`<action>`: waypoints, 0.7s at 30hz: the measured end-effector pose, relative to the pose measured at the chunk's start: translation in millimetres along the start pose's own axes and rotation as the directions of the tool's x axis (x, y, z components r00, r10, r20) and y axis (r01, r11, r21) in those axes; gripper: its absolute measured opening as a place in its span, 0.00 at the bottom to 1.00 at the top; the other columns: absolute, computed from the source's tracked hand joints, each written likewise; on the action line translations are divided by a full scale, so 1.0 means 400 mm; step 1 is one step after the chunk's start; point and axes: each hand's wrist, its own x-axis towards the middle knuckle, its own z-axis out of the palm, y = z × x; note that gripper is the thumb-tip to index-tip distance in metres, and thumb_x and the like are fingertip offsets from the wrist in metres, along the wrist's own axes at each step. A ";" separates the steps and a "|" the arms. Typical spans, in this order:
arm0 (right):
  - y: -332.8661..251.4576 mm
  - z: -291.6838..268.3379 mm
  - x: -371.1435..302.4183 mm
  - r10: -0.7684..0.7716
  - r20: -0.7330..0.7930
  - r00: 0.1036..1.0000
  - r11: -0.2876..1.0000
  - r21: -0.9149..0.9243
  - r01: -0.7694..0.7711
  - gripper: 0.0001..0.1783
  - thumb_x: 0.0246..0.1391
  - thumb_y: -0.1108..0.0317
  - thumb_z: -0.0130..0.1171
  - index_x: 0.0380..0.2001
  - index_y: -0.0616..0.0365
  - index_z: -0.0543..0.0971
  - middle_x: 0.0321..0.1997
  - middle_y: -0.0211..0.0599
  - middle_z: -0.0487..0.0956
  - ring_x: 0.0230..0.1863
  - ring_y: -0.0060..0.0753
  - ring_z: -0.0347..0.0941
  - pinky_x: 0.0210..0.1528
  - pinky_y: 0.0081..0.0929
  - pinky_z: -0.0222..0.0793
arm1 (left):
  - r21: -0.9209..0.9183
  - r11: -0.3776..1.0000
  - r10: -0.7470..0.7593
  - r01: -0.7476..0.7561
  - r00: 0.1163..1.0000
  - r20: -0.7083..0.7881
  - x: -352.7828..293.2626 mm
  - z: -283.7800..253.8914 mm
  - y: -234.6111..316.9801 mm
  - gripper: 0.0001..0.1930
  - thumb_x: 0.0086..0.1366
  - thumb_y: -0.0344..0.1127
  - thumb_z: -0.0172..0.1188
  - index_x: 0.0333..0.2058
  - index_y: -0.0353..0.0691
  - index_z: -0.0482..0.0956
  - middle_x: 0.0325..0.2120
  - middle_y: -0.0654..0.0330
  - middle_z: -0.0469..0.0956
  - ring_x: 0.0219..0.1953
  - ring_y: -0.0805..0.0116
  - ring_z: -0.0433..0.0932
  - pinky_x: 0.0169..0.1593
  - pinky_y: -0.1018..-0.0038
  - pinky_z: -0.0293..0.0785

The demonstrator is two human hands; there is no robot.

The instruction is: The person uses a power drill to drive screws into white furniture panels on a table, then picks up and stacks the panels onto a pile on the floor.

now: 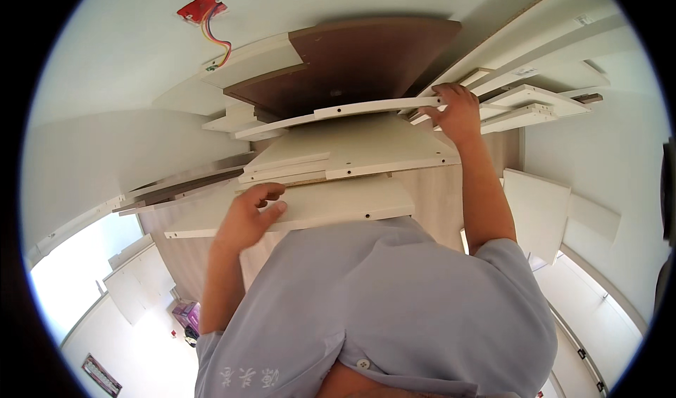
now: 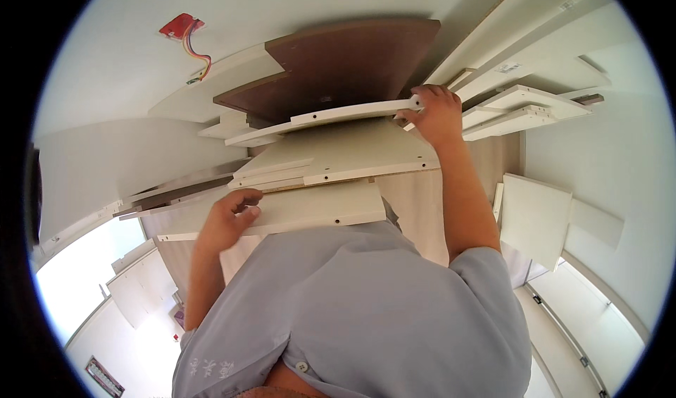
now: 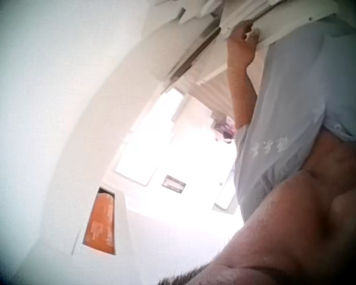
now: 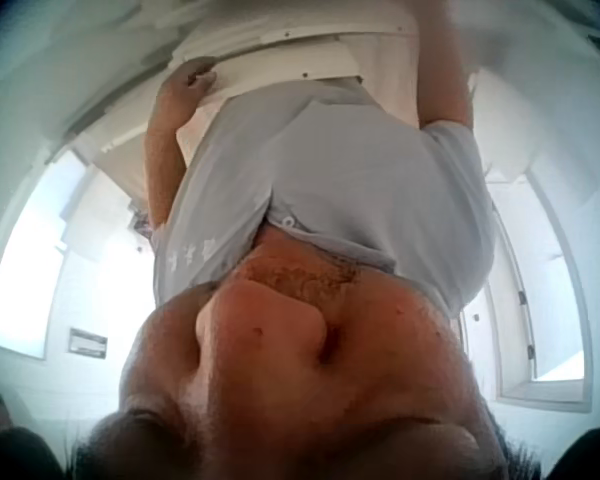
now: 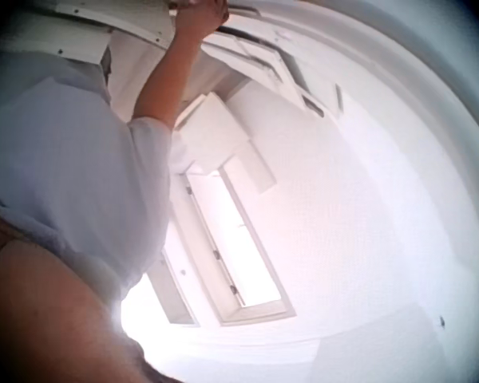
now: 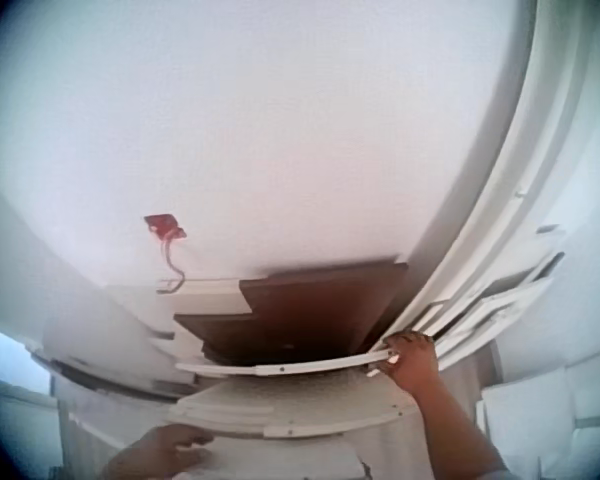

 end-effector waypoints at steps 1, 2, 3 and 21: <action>0.016 -0.005 0.001 0.093 0.060 0.994 0.995 0.036 -0.095 0.28 0.45 0.53 0.80 0.48 0.51 0.85 0.52 0.36 0.85 0.55 0.43 0.80 0.58 0.45 0.74 | -0.038 0.999 -0.009 0.011 0.998 0.057 0.023 -0.028 -0.006 0.21 0.68 0.44 0.70 0.54 0.38 0.83 0.47 0.52 0.86 0.50 0.57 0.84 0.55 0.63 0.78; 0.027 -0.004 -0.002 0.133 0.044 0.990 0.978 0.154 -0.138 0.27 0.46 0.54 0.80 0.49 0.52 0.85 0.52 0.36 0.85 0.54 0.43 0.81 0.57 0.43 0.75 | -0.089 0.995 -0.040 0.050 0.993 0.113 0.050 -0.051 -0.016 0.22 0.69 0.44 0.69 0.56 0.37 0.82 0.48 0.51 0.86 0.52 0.57 0.84 0.56 0.63 0.78; 0.039 -0.004 -0.004 0.208 0.053 0.977 0.944 0.251 -0.215 0.27 0.47 0.56 0.80 0.50 0.52 0.85 0.53 0.36 0.85 0.53 0.42 0.82 0.55 0.41 0.76 | 0.092 0.985 0.142 -0.149 0.987 0.078 0.084 -0.072 -0.030 0.23 0.70 0.44 0.69 0.58 0.37 0.81 0.50 0.48 0.85 0.54 0.51 0.83 0.57 0.61 0.78; 0.110 0.088 -0.036 0.427 0.344 0.836 0.623 0.558 -0.548 0.24 0.54 0.64 0.79 0.51 0.56 0.82 0.35 0.33 0.86 0.36 0.27 0.80 0.40 0.30 0.77 | 0.725 0.685 -0.125 0.075 0.992 0.016 0.607 -0.053 -0.548 0.23 0.65 0.37 0.69 0.58 0.43 0.80 0.54 0.46 0.82 0.57 0.45 0.81 0.60 0.53 0.79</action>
